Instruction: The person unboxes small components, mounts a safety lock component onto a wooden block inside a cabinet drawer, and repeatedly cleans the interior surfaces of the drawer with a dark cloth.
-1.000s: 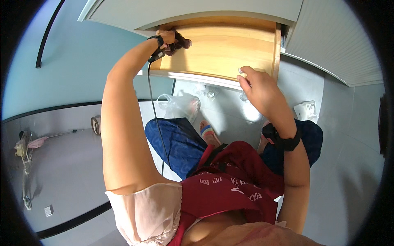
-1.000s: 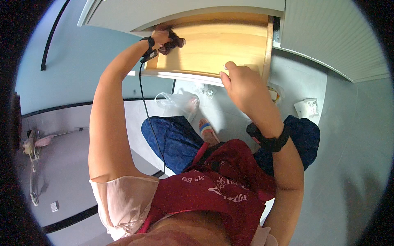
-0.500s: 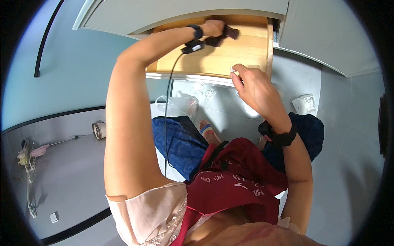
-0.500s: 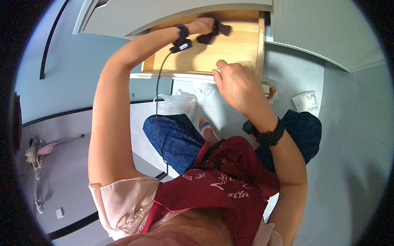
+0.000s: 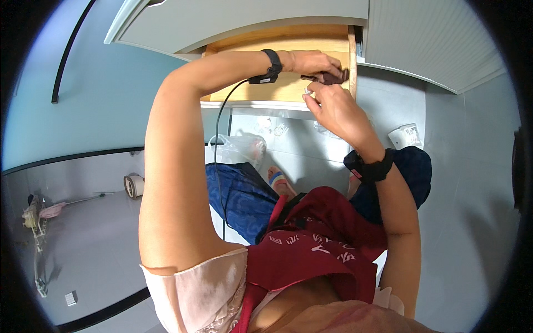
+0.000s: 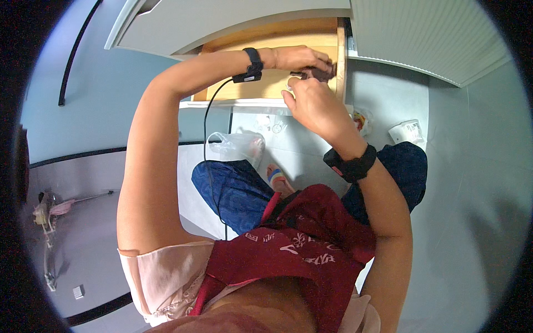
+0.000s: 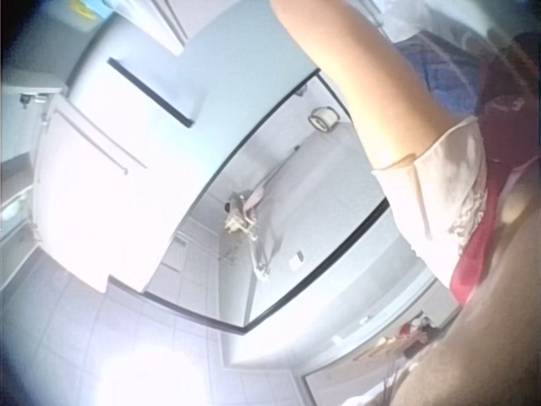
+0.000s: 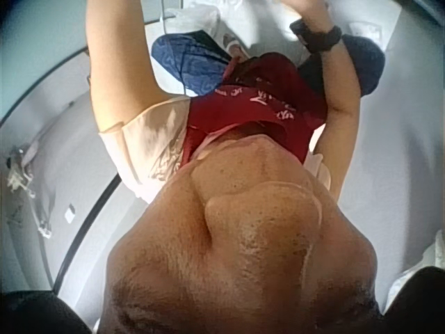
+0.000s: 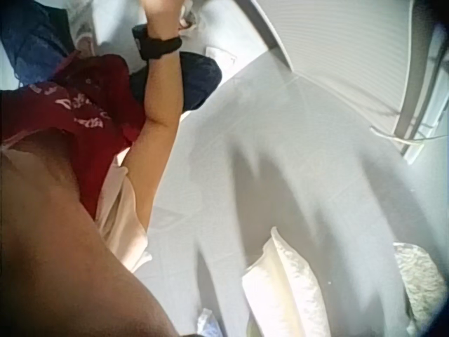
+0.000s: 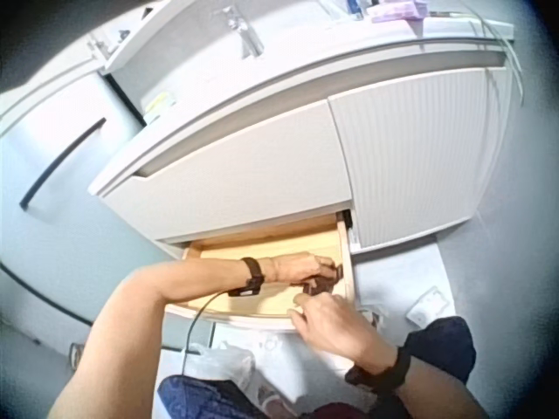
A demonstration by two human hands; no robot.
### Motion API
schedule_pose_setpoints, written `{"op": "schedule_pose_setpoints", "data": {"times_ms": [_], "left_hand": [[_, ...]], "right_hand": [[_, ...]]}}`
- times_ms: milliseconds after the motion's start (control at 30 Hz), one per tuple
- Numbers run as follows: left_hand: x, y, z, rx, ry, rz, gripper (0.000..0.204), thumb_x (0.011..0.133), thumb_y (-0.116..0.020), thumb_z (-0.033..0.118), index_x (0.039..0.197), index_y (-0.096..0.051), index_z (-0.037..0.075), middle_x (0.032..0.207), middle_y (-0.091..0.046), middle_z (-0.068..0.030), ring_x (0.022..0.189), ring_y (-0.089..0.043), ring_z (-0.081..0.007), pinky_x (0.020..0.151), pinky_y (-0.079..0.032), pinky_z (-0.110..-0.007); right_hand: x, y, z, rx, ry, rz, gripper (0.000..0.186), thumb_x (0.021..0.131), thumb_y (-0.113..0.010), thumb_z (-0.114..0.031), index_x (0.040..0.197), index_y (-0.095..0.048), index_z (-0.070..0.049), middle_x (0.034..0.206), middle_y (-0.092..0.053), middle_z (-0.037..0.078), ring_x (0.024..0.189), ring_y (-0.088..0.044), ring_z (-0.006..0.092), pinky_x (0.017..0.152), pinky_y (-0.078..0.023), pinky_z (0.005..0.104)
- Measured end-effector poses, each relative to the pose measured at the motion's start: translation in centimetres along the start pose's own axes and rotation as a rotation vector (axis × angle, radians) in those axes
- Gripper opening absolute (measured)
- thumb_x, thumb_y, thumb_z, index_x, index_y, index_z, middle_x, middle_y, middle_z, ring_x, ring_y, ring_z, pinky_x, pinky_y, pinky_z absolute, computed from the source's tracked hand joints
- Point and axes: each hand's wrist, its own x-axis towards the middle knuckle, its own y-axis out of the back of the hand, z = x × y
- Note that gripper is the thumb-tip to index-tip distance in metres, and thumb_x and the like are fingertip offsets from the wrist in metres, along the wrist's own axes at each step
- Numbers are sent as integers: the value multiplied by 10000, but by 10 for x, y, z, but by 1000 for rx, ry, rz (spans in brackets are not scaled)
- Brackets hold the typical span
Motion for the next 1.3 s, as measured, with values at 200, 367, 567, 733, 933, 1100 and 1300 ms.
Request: {"op": "schedule_pose_setpoints", "data": {"times_ms": [200, 367, 567, 733, 933, 1100, 1300], "left_hand": [[-13, -17, 9, -118, 96, -130, 273, 866, -569, 101, 1113, -631, 2, 1146, -583, -81, 852, -644, -257, 694, -523, -359], [-32, -11, -3, 18, -243, -53, 242, 799, -629, 6, 1040, -645, 2, 1044, -592, -73, 764, -641, -212, 585, -515, -348], [-100, 38, -18, 79, 2, -342, 327, 705, -733, 8, 1026, -730, 73, 1123, -627, -102, 1047, -626, -324, 828, -533, -437], [-90, 75, 14, 42, 60, 190, 451, 780, -688, 48, 1224, -702, 128, 1086, -623, -158, 1034, -599, -357, 928, -490, -464], [-9, -1, 22, -315, 250, -32, 364, 794, -724, -23, 1141, -622, 6, 996, -676, -95, 949, -654, -229, 864, -530, -332], [-32, -8, 19, -197, -82, -64, 328, 807, -712, 15, 1126, -639, 35, 961, -690, -81, 975, -647, -252, 873, -533, -354], [-79, 23, -5, 248, -84, 184, 398, 789, -765, 93, 1181, -718, 141, 1134, -682, -132, 1050, -638, -352, 875, -535, -439]], "right_hand": [[2, -1, 1, 42, 66, 29, 267, 964, -612, -205, 983, -691, 50, 805, -673, 254, 787, -668, 411, 761, -533, 459], [3, -4, 0, 84, 38, -8, 249, 962, -616, -196, 1007, -689, 38, 765, -674, 229, 719, -663, 397, 729, -528, 443], [3, -2, 10, 38, -6, -5, 309, 1011, -559, -182, 1250, -608, 7, 811, -728, 184, 721, -705, 273, 705, -538, 354], [6, 11, 1, 439, -244, -28, 333, 1064, -463, -104, 1379, -507, -6, 992, -720, 125, 879, -682, 152, 809, -553, 294], [9, 14, 0, 433, -273, -97, 318, 1065, -483, -144, 1346, -545, -8, 969, -710, 109, 846, -649, 139, 828, -524, 266], [8, 17, -4, 458, -275, -124, 306, 1057, -509, -160, 1310, -564, 4, 964, -714, 107, 859, -660, 146, 834, -530, 271], [11, 13, -1, 380, -215, -149, 292, 1040, -540, -153, 1281, -572, 8, 961, -717, 99, 900, -691, 163, 877, -540, 292]]}}
